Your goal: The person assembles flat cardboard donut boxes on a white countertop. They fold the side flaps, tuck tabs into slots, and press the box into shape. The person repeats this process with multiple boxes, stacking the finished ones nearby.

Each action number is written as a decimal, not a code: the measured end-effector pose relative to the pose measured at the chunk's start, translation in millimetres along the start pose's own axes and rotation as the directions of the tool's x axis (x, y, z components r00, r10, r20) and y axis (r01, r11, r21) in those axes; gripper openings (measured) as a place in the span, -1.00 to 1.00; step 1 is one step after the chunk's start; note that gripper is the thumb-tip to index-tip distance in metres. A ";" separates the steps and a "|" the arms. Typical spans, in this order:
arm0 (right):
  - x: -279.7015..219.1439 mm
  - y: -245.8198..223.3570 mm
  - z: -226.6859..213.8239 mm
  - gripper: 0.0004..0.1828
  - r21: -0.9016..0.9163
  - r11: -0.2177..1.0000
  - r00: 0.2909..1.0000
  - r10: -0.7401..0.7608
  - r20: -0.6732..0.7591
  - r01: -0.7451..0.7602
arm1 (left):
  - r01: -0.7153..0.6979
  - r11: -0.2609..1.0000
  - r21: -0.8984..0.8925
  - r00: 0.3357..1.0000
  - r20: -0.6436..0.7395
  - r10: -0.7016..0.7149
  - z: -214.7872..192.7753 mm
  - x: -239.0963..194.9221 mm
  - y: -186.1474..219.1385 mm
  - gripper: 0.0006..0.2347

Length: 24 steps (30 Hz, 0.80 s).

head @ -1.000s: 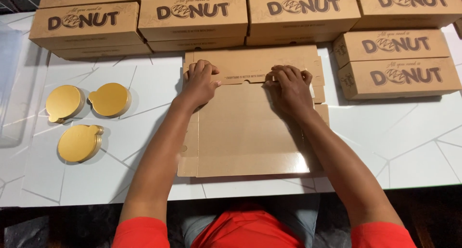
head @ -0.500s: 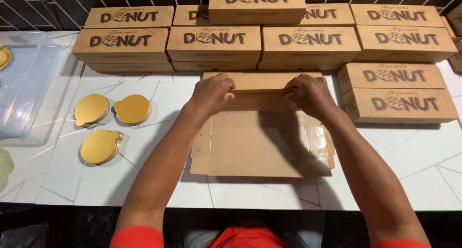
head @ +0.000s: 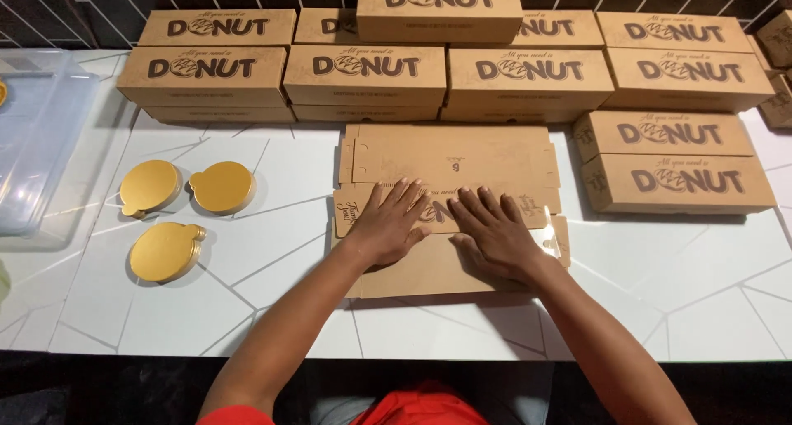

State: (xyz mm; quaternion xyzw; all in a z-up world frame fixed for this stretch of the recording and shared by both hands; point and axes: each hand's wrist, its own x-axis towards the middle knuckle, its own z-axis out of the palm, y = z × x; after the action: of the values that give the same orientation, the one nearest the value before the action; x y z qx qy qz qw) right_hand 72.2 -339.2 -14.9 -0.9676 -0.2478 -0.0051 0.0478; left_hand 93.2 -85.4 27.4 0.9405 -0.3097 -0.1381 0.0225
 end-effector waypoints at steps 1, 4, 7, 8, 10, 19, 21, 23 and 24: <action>5.7 0.0 0.2 -0.30 0.000 1.000 1.000 0.003 0.001 -0.003 | -0.002 1.000 0.000 1.000 0.001 0.002 0.3 3.7 4.8 -0.41; 21.9 -0.9 -5.0 -0.33 0.032 0.997 0.987 0.066 0.145 -0.072 | 0.006 1.000 0.020 1.000 0.009 -0.006 3.4 14.8 11.0 -0.43; 28.8 3.7 -17.4 -0.26 0.037 0.990 0.958 0.123 0.258 -0.137 | -0.027 1.000 -0.013 0.999 -0.018 0.027 3.1 9.8 -5.2 -0.44; 22.2 12.8 -19.0 -0.26 0.010 0.988 0.962 0.150 0.228 -0.156 | 0.008 0.999 -0.042 1.000 -0.008 -0.009 -1.7 1.0 -11.5 -0.43; 12.6 30.5 -18.7 -0.26 -0.015 0.984 0.963 0.178 0.201 -0.179 | 0.041 0.997 -0.072 0.999 0.007 -0.040 -0.9 -9.5 -24.4 -0.43; 31.0 -8.6 -9.5 -0.28 -0.002 0.991 0.977 0.133 0.169 -0.135 | 0.003 1.000 -0.005 1.000 -0.005 -0.003 2.2 23.6 3.8 -0.42; 25.6 -2.3 -21.2 -0.28 -0.002 0.990 0.964 0.137 0.227 -0.140 | -0.028 0.999 0.024 0.998 -0.054 0.030 1.2 15.4 -3.2 -0.46; 7.5 28.2 -19.1 -0.25 -0.002 0.981 0.954 0.187 0.234 -0.192 | 0.024 1.000 -0.018 0.998 -0.063 -0.025 3.5 -0.9 -21.1 -0.44; -0.2 42.6 -17.8 -0.22 -0.003 0.972 0.943 0.228 0.242 -0.235 | 0.084 0.994 -0.064 0.994 -0.070 -0.089 4.9 -10.4 -30.9 -0.42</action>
State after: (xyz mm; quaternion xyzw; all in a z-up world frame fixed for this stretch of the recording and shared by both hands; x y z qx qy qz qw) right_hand 92.7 -378.2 -0.9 -0.9828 -0.1365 0.1210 0.0303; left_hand 101.7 -54.1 21.3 0.9563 -0.2632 -0.1139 0.0564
